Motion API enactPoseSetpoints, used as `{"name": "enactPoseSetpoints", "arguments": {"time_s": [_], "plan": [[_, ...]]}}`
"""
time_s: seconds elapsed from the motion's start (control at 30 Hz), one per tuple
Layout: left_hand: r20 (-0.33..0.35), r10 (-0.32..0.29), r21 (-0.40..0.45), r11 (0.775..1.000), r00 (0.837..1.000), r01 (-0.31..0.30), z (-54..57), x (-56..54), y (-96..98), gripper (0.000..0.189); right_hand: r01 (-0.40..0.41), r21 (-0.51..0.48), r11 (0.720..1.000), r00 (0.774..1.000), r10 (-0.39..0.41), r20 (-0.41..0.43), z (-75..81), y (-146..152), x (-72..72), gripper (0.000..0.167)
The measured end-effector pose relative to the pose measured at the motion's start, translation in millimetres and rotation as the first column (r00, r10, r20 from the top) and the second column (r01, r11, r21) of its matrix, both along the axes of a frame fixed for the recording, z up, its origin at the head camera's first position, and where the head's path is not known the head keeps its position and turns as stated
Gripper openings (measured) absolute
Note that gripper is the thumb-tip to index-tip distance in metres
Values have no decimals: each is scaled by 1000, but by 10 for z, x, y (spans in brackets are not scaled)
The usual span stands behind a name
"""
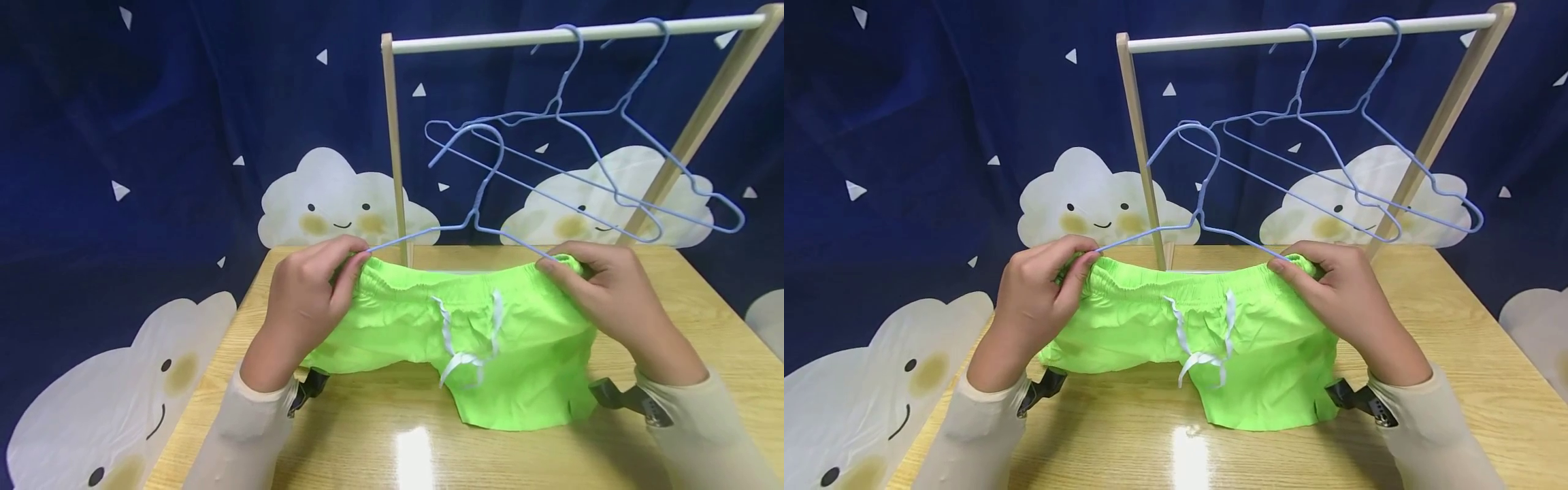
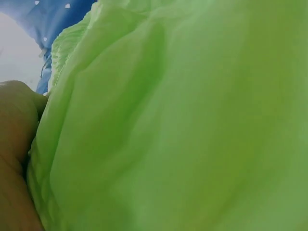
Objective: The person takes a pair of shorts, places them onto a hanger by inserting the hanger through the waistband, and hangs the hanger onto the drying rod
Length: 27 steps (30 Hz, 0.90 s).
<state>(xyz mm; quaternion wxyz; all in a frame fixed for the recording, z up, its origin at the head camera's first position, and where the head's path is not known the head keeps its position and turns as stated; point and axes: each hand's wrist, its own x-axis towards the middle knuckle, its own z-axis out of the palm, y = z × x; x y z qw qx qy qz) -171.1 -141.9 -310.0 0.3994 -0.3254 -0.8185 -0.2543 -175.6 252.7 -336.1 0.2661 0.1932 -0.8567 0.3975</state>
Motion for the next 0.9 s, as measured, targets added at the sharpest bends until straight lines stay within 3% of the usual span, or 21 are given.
{"name": "enactPoseSetpoints", "arguments": {"time_s": [0.23, 0.43, 0.67, 0.9], "plan": [[-45, 0, 50, 999, 999, 2, 2, -5, -33, 10, -78, 9, 997, 997, 78, -8, 23, 51, 2, 25], [-41, -56, 14, 998, 998, 57, -33, -31, 23, 8, -129, -12, 992, 990, 128, -55, -19, -20, 26, 25], [-46, -56, 10, 998, 997, 57, -41, -17, 47, 7, -88, 20, 996, 993, 90, -77, -44, -78, 17, 27], [-21, -39, 39, 998, 999, 39, -23, -26, 34, 9, -35, -21, 999, 995, 33, -93, -26, -39, 12, 20]]}}
